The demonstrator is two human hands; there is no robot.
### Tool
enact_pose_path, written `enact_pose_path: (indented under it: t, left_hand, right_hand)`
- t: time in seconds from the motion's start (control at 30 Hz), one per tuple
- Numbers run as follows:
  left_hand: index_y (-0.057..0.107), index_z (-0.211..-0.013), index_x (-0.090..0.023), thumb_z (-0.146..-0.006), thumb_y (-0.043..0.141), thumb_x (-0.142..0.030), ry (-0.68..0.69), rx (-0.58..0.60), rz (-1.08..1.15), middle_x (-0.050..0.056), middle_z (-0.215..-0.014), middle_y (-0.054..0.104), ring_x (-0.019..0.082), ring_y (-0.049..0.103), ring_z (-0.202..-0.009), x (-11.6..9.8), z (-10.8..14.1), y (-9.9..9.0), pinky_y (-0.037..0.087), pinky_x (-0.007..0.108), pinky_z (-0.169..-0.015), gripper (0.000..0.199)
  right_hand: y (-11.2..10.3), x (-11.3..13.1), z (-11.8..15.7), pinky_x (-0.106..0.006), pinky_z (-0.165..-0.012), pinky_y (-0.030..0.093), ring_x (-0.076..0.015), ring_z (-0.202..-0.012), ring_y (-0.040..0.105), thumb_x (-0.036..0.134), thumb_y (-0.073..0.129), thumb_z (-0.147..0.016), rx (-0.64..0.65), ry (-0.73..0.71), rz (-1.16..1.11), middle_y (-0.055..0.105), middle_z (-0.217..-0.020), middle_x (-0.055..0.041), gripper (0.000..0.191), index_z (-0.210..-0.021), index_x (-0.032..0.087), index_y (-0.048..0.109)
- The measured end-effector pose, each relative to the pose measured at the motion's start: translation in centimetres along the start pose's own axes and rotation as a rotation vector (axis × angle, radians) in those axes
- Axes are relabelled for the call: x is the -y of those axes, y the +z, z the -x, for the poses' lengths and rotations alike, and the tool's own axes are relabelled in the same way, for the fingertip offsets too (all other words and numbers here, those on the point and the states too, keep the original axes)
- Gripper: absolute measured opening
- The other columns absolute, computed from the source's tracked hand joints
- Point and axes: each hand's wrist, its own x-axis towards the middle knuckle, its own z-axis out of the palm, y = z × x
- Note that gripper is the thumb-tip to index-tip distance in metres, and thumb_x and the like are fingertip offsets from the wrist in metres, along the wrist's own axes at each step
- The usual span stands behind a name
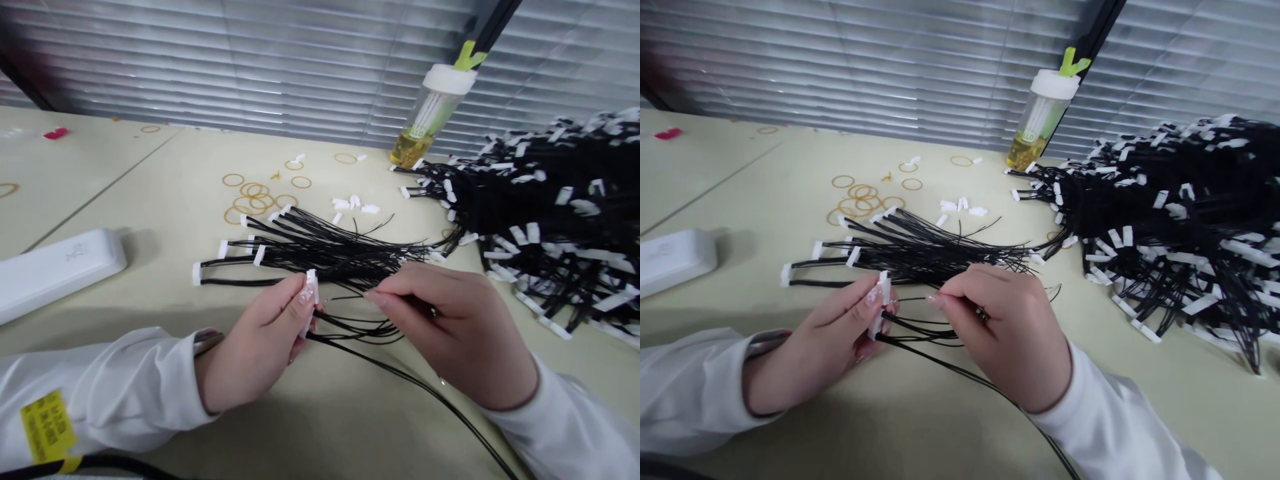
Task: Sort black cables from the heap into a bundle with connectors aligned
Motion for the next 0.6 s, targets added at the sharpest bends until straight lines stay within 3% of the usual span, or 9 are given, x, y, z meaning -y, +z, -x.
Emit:
enact_pose_path:
  t: [0.6]
  left_hand:
    - [0.045,-0.073,-0.02,-0.083,0.036,-0.047,-0.043,0.003,0.014,-0.004,-0.062,0.037,0.006,0.031,-0.05,-0.33,0.17,0.26,0.029,0.015,-0.042,0.031]
  right_hand:
    - [0.47,-0.36,0.11,-0.02,-0.052,0.038,-0.007,-0.055,0.05,0.017,0.053,-0.078,0.035,-0.03,0.027,0.058,-0.061,0.0017,0.009,-0.07,0.019,0.059]
